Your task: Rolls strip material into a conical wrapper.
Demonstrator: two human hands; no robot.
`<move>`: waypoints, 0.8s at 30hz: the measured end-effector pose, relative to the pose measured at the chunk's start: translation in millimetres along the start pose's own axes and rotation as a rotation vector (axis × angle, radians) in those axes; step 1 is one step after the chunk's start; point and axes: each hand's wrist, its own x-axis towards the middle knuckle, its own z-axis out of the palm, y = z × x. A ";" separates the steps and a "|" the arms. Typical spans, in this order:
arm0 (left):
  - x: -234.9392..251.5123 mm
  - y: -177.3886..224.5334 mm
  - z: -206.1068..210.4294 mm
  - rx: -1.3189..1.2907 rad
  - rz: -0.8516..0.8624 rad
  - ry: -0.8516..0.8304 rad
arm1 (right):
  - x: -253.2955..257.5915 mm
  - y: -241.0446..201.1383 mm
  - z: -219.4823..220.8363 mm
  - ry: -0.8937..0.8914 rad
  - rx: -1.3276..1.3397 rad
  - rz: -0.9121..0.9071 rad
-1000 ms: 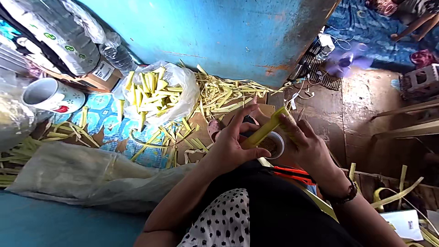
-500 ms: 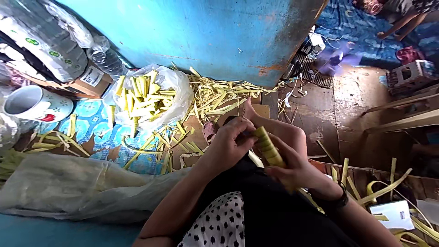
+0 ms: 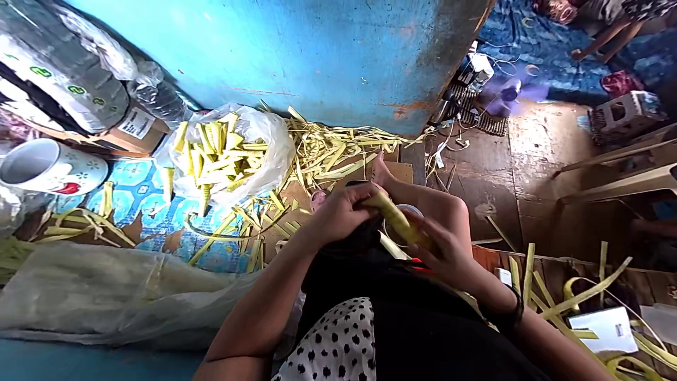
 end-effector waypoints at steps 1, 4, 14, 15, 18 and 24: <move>-0.1 -0.5 -4.3 -0.018 -0.039 0.054 | -2.4 4.7 0.8 0.145 -0.285 -0.099; -1.4 -2.6 -9.1 -0.156 -0.084 0.064 | -12.8 5.6 -1.6 0.196 0.040 0.018; 1.7 -3.6 -5.4 -0.254 -0.131 0.092 | -21.9 9.3 -0.7 0.246 0.250 0.144; 1.5 -4.0 -6.2 -0.263 -0.122 0.080 | -20.3 5.2 -1.7 0.207 0.592 0.319; 2.7 -6.0 -6.8 -0.319 -0.112 0.063 | -21.3 5.4 0.3 0.201 0.719 0.382; 1.4 -9.3 -6.8 -0.334 -0.083 0.089 | -23.8 9.3 1.9 0.228 0.566 0.281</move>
